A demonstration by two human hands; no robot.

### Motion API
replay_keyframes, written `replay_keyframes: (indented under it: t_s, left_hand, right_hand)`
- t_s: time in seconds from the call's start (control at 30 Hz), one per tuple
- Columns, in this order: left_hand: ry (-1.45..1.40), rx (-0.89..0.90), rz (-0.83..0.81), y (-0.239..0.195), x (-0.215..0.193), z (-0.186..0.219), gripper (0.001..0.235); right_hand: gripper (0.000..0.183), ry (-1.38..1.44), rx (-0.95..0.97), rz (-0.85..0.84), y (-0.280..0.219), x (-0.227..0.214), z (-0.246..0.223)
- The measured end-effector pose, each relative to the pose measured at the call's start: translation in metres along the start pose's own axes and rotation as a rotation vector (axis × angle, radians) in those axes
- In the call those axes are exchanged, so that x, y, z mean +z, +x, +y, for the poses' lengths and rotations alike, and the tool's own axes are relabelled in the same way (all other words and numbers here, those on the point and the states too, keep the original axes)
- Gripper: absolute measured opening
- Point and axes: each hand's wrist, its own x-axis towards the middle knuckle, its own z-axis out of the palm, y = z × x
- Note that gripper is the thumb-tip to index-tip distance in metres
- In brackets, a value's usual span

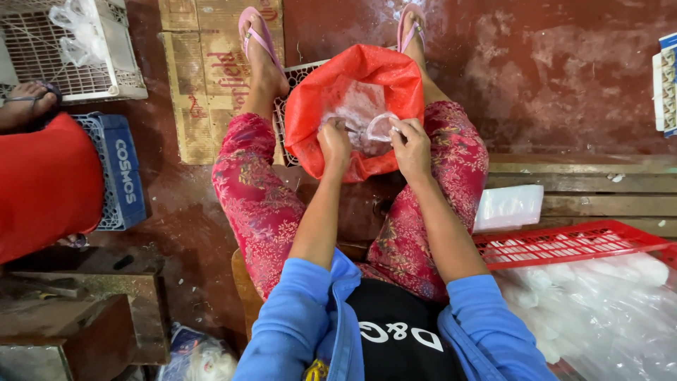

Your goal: Packaging white powder from a large red bag into small individual plastic bags using a scoop.

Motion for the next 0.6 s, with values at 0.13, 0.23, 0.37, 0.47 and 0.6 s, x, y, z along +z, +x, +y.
replay_keyframes:
  t_s: [0.13,0.23,0.37,0.47,0.6]
  left_hand:
    - [-0.114,-0.083,-0.013,-0.002,-0.030,0.011,0.015]
    - [-0.113,-0.075,0.000,-0.002,-0.050,0.013,0.014]
    - [-0.149,-0.067,0.013,-0.003,-0.073,0.009,0.014]
    - [-0.357,-0.031,0.014,-0.020,-0.104,0.020,0.018]
    - [-0.344,-0.019,0.013,-0.033,-0.139,0.029,0.020]
  right_hand:
    - [0.028,0.012,0.003,-0.009,-0.002,0.000,-0.003]
    - [0.028,0.009,-0.009,-0.011,-0.001,0.001,-0.002]
    - [0.026,-0.007,-0.030,-0.022,-0.004,0.002,0.003]
    - [0.029,-0.037,-0.054,-0.028,-0.006,0.004,-0.003]
    - [0.030,-0.086,-0.083,-0.039,-0.009,0.008,0.005]
